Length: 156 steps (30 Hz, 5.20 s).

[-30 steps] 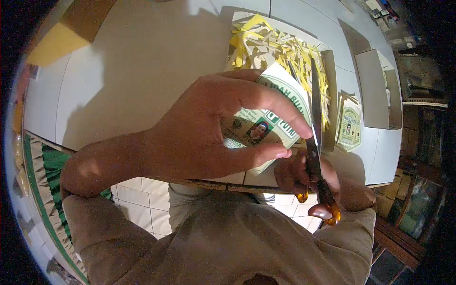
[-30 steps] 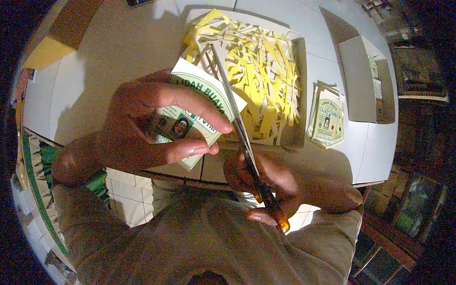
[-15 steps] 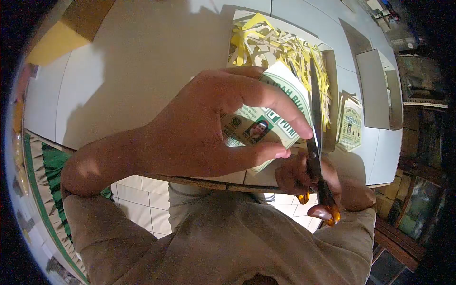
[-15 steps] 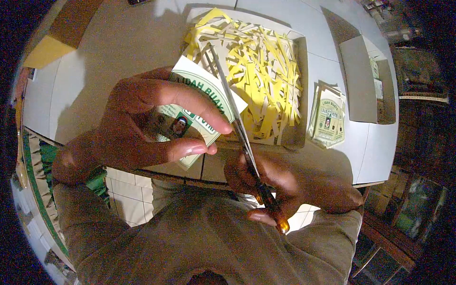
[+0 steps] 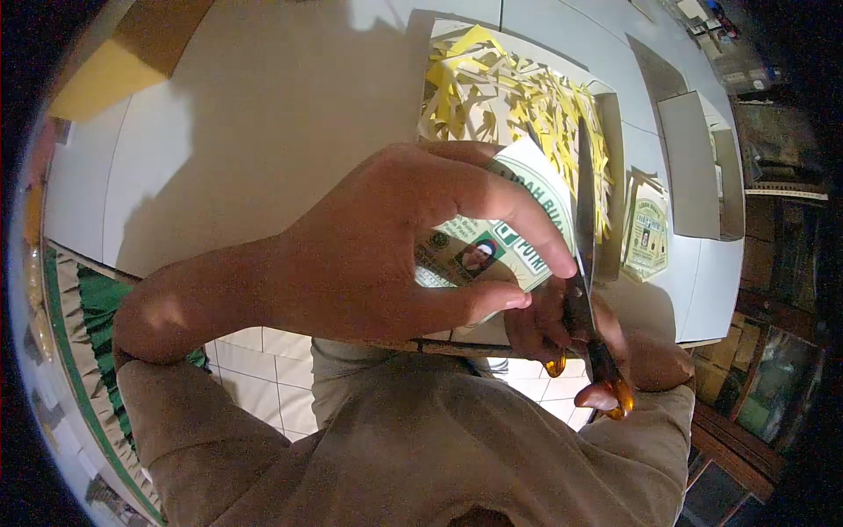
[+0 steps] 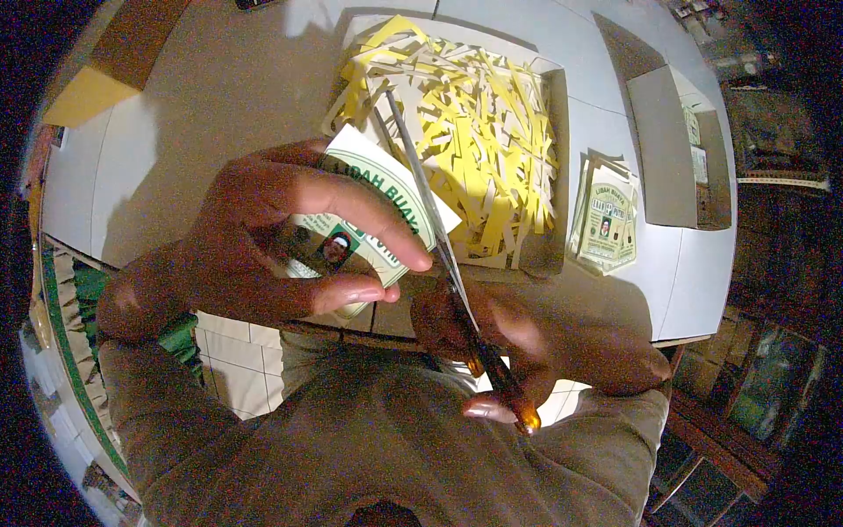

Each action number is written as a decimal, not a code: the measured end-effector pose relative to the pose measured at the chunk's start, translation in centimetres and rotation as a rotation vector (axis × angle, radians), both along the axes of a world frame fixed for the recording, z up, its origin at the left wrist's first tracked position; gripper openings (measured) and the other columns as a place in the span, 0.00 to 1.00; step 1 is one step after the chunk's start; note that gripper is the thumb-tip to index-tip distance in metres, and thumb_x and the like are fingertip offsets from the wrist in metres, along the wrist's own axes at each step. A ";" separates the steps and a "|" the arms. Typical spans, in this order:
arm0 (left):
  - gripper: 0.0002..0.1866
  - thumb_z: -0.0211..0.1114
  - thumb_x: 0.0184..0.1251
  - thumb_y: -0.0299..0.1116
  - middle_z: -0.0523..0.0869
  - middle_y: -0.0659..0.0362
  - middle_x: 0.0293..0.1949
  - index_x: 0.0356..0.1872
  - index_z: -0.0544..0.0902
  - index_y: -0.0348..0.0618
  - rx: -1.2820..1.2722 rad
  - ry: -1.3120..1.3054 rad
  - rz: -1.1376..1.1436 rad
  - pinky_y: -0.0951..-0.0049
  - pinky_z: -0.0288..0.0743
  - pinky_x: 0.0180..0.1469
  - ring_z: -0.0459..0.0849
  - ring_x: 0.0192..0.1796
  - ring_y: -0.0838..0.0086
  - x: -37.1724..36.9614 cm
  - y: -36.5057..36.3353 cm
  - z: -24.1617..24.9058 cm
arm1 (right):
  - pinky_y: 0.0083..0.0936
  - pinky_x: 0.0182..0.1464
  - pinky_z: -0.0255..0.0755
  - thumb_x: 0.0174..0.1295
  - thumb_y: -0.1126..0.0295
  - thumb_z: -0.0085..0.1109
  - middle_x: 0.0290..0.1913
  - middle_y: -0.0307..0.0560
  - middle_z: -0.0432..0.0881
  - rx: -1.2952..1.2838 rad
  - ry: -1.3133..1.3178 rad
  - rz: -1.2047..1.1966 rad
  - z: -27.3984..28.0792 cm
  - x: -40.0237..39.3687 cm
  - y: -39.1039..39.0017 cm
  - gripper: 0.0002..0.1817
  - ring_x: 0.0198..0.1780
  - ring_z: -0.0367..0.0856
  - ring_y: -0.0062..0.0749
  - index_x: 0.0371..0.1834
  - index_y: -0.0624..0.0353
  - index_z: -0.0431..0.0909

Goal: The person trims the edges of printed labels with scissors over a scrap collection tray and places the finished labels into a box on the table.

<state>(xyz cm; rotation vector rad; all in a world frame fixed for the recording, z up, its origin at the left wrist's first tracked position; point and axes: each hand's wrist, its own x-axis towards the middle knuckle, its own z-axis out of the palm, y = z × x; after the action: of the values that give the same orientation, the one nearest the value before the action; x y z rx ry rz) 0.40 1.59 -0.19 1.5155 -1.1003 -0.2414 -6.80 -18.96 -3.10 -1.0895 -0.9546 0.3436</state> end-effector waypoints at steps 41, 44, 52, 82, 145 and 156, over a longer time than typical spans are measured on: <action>0.09 0.66 0.49 0.31 0.84 0.58 0.30 0.32 0.83 0.41 -0.002 0.102 -0.077 0.74 0.72 0.40 0.82 0.33 0.72 0.0 0.1 -0.2 | 0.30 0.29 0.58 0.47 0.66 0.62 0.26 0.42 0.61 -0.091 0.306 0.036 -0.2 -1.4 -0.8 0.18 0.26 0.62 0.34 0.29 0.58 0.60; 0.09 0.66 0.49 0.32 0.84 0.58 0.29 0.32 0.83 0.42 -0.010 0.107 -0.073 0.74 0.72 0.39 0.81 0.33 0.73 0.0 0.1 -0.2 | 0.30 0.29 0.58 0.47 0.66 0.62 0.26 0.42 0.61 -0.110 0.361 0.031 0.2 -1.7 -0.9 0.18 0.27 0.62 0.35 0.29 0.58 0.60; 0.09 0.66 0.48 0.31 0.83 0.59 0.29 0.32 0.83 0.42 -0.016 0.075 -0.072 0.75 0.72 0.39 0.81 0.33 0.73 0.1 0.2 -0.1 | 0.32 0.30 0.60 0.48 0.63 0.63 0.27 0.44 0.63 -0.108 -0.026 -0.127 -1.2 -1.4 -0.6 0.19 0.28 0.64 0.37 0.30 0.60 0.62; 0.08 0.66 0.47 0.29 0.84 0.60 0.30 0.31 0.83 0.43 0.020 0.112 -0.131 0.72 0.72 0.41 0.81 0.34 0.70 0.3 0.4 -0.3 | 0.32 0.33 0.62 0.44 0.64 0.66 0.29 0.45 0.66 -0.276 0.045 0.039 -0.1 -0.3 -1.7 0.21 0.30 0.67 0.37 0.32 0.63 0.64; 0.31 0.64 0.46 0.19 0.80 0.51 0.36 0.54 0.63 0.39 -0.125 0.791 0.001 0.77 0.79 0.26 0.82 0.28 0.72 -0.6 -0.2 1.3 | 0.23 0.26 0.51 0.41 0.63 0.63 0.26 0.39 0.58 0.057 0.136 -0.159 -2.0 -1.6 0.1 0.23 0.25 0.56 0.26 0.32 0.59 0.58; 0.30 0.65 0.46 0.20 0.79 0.51 0.36 0.54 0.64 0.38 -0.143 0.787 0.015 0.78 0.77 0.24 0.82 0.26 0.72 -0.6 -0.3 1.3 | 0.24 0.25 0.53 0.42 0.64 0.63 0.25 0.39 0.58 0.014 0.104 -0.172 -1.0 -1.4 -0.2 0.25 0.23 0.58 0.26 0.35 0.62 0.58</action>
<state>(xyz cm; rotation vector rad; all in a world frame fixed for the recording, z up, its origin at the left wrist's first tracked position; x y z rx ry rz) -0.21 1.29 1.11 1.1328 -0.4610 -0.6673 -8.17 -19.13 -4.12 -1.1212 -0.7641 0.2499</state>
